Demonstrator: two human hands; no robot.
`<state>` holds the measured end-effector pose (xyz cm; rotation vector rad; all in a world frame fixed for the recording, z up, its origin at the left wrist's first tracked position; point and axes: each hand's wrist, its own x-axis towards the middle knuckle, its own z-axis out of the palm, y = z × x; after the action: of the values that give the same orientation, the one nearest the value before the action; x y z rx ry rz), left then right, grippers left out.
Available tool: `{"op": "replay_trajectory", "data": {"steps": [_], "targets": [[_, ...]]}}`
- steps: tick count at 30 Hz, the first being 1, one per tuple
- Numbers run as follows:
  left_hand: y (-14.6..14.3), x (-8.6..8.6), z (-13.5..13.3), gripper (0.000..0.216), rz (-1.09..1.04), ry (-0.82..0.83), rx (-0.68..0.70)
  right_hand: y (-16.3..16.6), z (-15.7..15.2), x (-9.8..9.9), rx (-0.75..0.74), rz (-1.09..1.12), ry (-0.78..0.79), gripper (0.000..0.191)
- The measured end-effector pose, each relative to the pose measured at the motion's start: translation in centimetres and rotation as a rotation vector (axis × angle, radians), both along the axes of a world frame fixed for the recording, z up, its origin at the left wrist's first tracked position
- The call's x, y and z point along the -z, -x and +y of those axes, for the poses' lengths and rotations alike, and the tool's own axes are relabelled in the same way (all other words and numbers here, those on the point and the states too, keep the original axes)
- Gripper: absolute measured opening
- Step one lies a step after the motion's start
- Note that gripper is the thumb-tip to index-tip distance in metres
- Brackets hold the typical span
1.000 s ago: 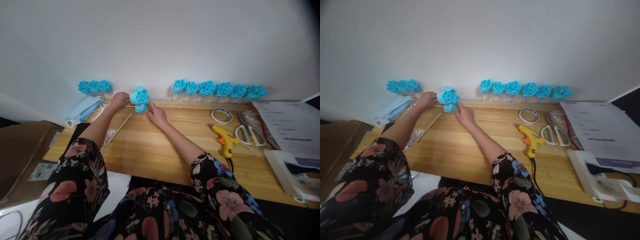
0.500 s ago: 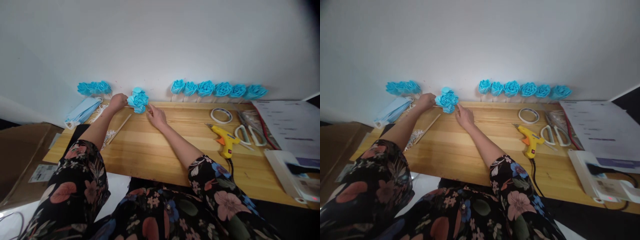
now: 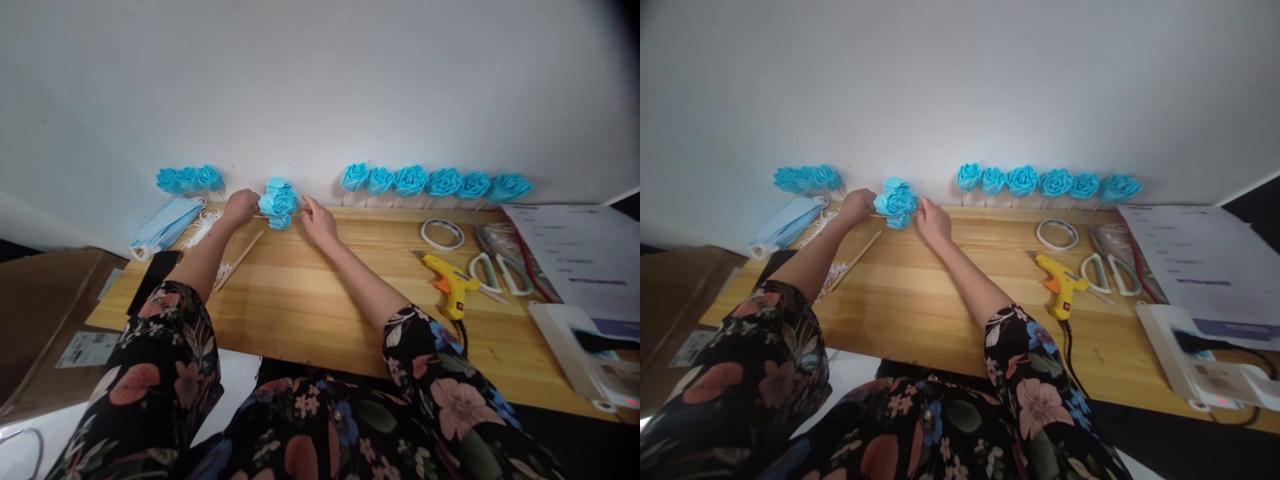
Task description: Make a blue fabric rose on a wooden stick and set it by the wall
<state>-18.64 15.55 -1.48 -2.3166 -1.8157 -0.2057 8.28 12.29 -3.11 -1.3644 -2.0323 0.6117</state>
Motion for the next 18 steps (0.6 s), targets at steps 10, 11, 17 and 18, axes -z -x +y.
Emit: {"op": "replay_trajectory", "data": {"steps": [10,11,17,18], "targets": [[0.7,0.9,-0.3,0.023,-0.048,-0.064,0.136,1.9,4.2,-4.4,-0.090,-0.149,-0.039,0.022],[0.7,1.0,-0.4,0.024,-0.051,-0.071,0.149,2.2,4.3,-4.4,-0.087,-0.156,-0.031,0.023],[0.8,0.9,-0.6,0.025,-0.076,-0.134,0.268,3.7,4.9,-4.2,-0.073,-0.173,-0.031,0.022],[0.8,0.9,-0.7,0.025,-0.082,-0.145,0.281,3.9,5.0,-4.2,-0.069,-0.183,-0.039,0.021]]}}
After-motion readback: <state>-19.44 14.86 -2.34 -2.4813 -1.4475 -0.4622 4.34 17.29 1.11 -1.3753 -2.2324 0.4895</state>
